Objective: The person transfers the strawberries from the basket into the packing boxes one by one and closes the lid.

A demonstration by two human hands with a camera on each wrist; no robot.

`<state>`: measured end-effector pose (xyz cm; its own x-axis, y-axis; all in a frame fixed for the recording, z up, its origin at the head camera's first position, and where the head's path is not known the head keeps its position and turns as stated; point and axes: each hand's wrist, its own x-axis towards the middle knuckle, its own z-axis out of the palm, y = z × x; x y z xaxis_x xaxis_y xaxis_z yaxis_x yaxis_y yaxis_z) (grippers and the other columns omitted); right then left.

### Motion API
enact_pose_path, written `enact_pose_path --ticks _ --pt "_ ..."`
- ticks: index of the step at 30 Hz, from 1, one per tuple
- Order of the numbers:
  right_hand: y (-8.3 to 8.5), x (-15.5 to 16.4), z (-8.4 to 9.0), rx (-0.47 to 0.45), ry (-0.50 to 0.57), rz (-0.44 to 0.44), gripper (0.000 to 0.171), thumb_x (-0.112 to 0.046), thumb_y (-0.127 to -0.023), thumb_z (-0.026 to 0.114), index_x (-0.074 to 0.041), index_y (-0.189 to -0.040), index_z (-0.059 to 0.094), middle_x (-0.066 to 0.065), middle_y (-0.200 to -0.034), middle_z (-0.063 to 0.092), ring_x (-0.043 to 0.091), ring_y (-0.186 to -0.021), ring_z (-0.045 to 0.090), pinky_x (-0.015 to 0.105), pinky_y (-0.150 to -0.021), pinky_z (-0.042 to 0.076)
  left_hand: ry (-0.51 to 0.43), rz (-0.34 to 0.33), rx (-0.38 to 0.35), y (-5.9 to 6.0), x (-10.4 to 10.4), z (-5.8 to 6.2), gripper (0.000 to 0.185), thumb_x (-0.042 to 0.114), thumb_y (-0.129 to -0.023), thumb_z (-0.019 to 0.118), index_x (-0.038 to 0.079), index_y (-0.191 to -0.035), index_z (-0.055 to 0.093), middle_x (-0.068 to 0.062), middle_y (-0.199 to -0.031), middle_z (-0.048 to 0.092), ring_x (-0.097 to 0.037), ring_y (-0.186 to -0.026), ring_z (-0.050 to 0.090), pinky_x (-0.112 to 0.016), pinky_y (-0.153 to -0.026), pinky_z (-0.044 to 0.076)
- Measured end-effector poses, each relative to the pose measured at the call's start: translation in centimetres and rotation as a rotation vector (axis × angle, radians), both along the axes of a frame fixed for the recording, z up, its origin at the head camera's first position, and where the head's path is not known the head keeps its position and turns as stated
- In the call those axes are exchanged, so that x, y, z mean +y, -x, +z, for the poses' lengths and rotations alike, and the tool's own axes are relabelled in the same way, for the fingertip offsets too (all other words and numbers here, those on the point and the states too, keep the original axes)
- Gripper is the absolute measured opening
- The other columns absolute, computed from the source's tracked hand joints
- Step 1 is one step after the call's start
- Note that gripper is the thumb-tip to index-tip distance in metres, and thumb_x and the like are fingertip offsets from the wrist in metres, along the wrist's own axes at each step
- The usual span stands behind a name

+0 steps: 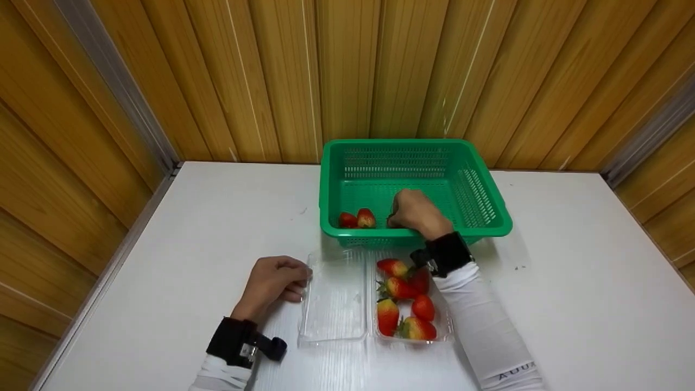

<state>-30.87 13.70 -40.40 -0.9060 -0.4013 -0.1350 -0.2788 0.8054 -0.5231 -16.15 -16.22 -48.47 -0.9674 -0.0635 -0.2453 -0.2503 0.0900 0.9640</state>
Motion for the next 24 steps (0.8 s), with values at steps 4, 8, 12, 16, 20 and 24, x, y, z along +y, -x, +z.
enact_pose_path --ticks 4,8,12,16,20,24 --pt "0.0 0.1 0.0 0.003 0.012 0.001 0.040 0.001 -0.077 0.076 -0.019 -0.058 0.047 -0.008 -0.060 0.034 0.011 -0.056 0.032 0.025 -0.050 0.023 0.000 -0.005 0.002 0.0 0.0 0.0 0.016 0.004 -0.089 0.077 -0.005 -0.101 0.078 -0.015 -0.080 0.073 -0.019 -0.059 0.070 -0.033 -0.057 0.065" --pt "0.0 0.2 -0.1 0.010 0.028 -0.005 0.041 0.002 -0.075 0.074 -0.020 -0.058 0.044 -0.008 -0.060 0.031 0.010 -0.055 0.030 0.026 -0.050 0.020 -0.001 -0.010 0.003 0.0 0.0 0.0 0.016 0.005 -0.089 0.077 -0.006 -0.101 0.078 -0.015 -0.081 0.073 -0.019 -0.059 0.070 -0.033 -0.057 0.065" --pt "0.0 0.4 0.0 0.021 0.043 -0.004 0.043 0.001 -0.075 0.072 -0.021 -0.057 0.040 -0.008 -0.060 0.028 0.009 -0.055 0.026 0.026 -0.050 0.017 0.005 -0.012 0.005 0.0 0.0 0.0 0.016 0.005 -0.089 0.077 -0.006 -0.101 0.078 -0.015 -0.081 0.073 -0.019 -0.060 0.070 -0.033 -0.058 0.065" --pt "-0.2 0.6 0.3 0.051 0.067 0.012 0.044 0.002 -0.076 0.070 -0.021 -0.056 0.038 -0.008 -0.060 0.025 0.009 -0.055 0.022 0.026 -0.051 0.015 0.007 -0.011 0.002 0.1 0.1 0.0 0.016 0.005 -0.089 0.078 -0.005 -0.101 0.077 -0.015 -0.080 0.073 -0.019 -0.060 0.070 -0.033 -0.057 0.065" --pt "-0.4 0.9 0.6 0.082 0.076 0.013 0.043 0.003 -0.076 0.067 -0.020 -0.054 0.038 -0.009 -0.058 0.026 0.009 -0.055 0.023 0.026 -0.051 0.016 0.000 -0.010 0.000 0.1 0.1 -0.1 0.016 0.004 -0.088 0.078 -0.006 -0.100 0.077 -0.015 -0.079 0.072 -0.017 -0.060 0.069 -0.032 -0.058 0.065" --pt "-0.5 1.2 0.8 0.100 0.068 0.008 0.041 0.002 -0.077 0.067 -0.020 -0.053 0.041 -0.009 -0.056 0.029 0.008 -0.053 0.026 0.025 -0.050 0.018 0.002 -0.011 0.006 0.1 0.0 -0.1 0.014 0.004 -0.089 0.077 -0.006 -0.100 0.077 -0.015 -0.079 0.072 -0.017 -0.060 0.069 -0.032 -0.058 0.065"
